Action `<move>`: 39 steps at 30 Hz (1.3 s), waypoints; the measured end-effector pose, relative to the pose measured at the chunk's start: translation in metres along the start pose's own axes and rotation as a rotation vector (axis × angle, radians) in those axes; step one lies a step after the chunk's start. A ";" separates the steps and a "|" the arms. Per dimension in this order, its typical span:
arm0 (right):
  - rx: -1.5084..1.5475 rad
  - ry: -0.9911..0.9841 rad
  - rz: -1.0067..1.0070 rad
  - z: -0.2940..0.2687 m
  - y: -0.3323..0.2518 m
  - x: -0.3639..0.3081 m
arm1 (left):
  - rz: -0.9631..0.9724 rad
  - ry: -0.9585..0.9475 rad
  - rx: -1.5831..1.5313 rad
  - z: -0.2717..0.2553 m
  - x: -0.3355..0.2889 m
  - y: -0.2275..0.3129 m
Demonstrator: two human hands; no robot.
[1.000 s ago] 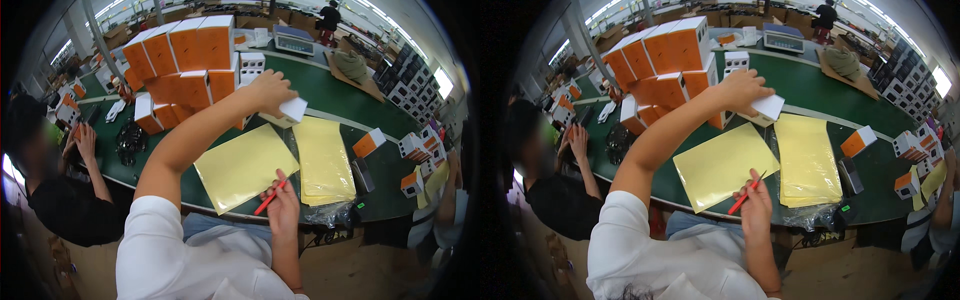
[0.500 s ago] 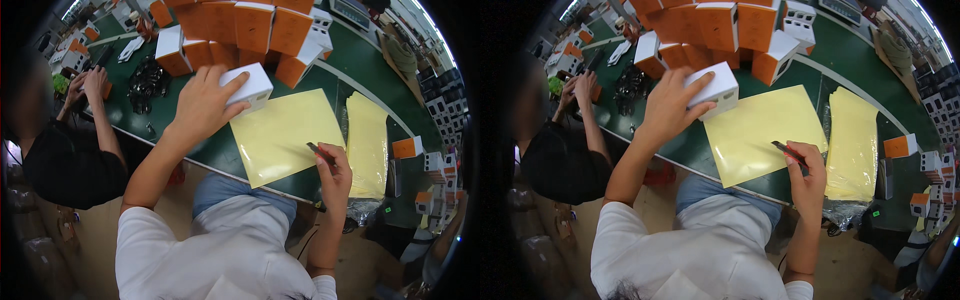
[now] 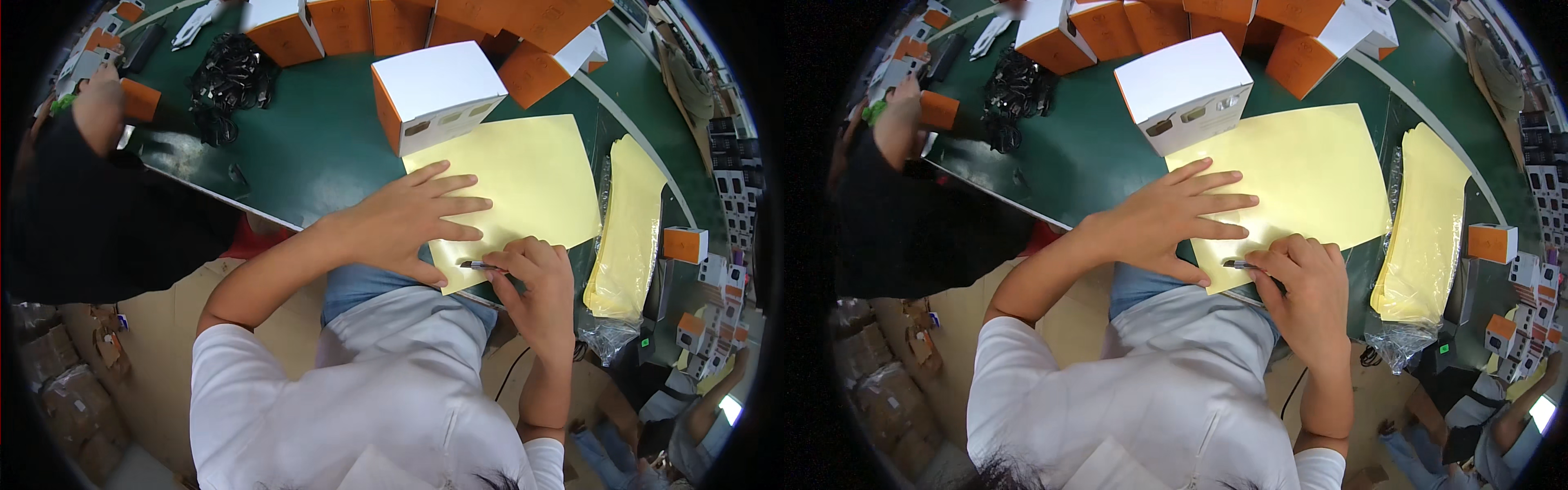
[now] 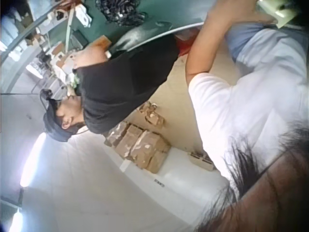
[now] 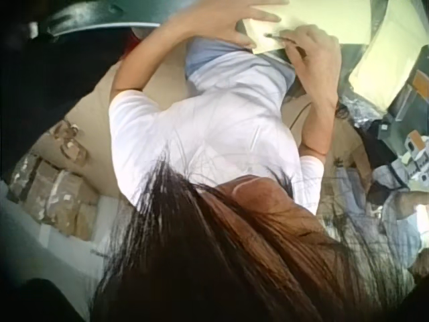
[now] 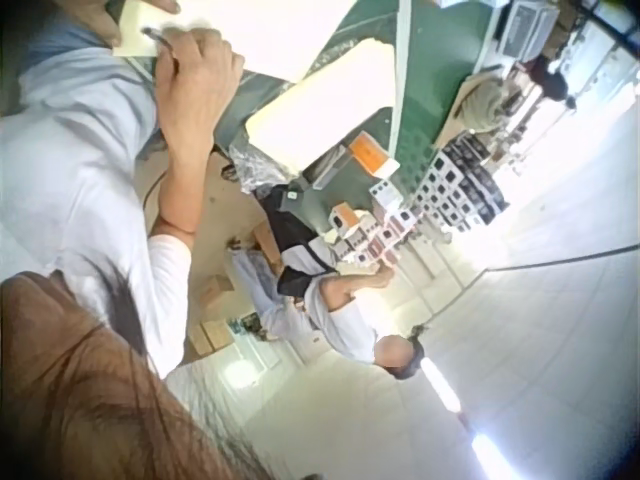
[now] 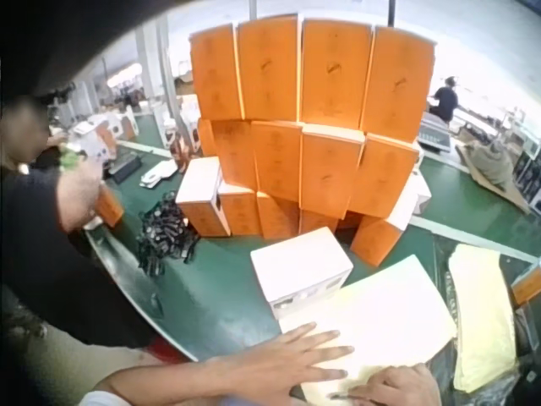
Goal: The recorder is applying stickers to white electronic device boxes and placing them into orange outer packaging on an assembly line.
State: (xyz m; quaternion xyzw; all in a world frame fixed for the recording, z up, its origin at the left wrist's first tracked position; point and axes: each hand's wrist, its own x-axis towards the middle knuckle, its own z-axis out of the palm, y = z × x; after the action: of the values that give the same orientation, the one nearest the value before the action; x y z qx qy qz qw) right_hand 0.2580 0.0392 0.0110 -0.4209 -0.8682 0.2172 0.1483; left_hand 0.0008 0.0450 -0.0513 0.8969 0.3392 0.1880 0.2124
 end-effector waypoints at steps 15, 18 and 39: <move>-0.086 -0.021 0.013 0.006 0.000 0.003 | 0.011 0.072 -0.012 0.006 -0.002 -0.004; -0.077 -0.039 0.011 0.005 0.000 0.004 | 0.012 0.075 -0.009 0.006 -0.002 -0.004; -0.228 0.012 0.045 0.023 -0.011 -0.002 | -0.021 0.043 -0.029 0.005 -0.001 -0.007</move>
State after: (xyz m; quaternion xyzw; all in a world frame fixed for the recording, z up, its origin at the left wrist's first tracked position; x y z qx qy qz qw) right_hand 0.2420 0.0257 -0.0033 -0.4554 -0.8768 0.1179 0.0998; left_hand -0.0010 0.0471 -0.0595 0.8858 0.3504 0.2101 0.2201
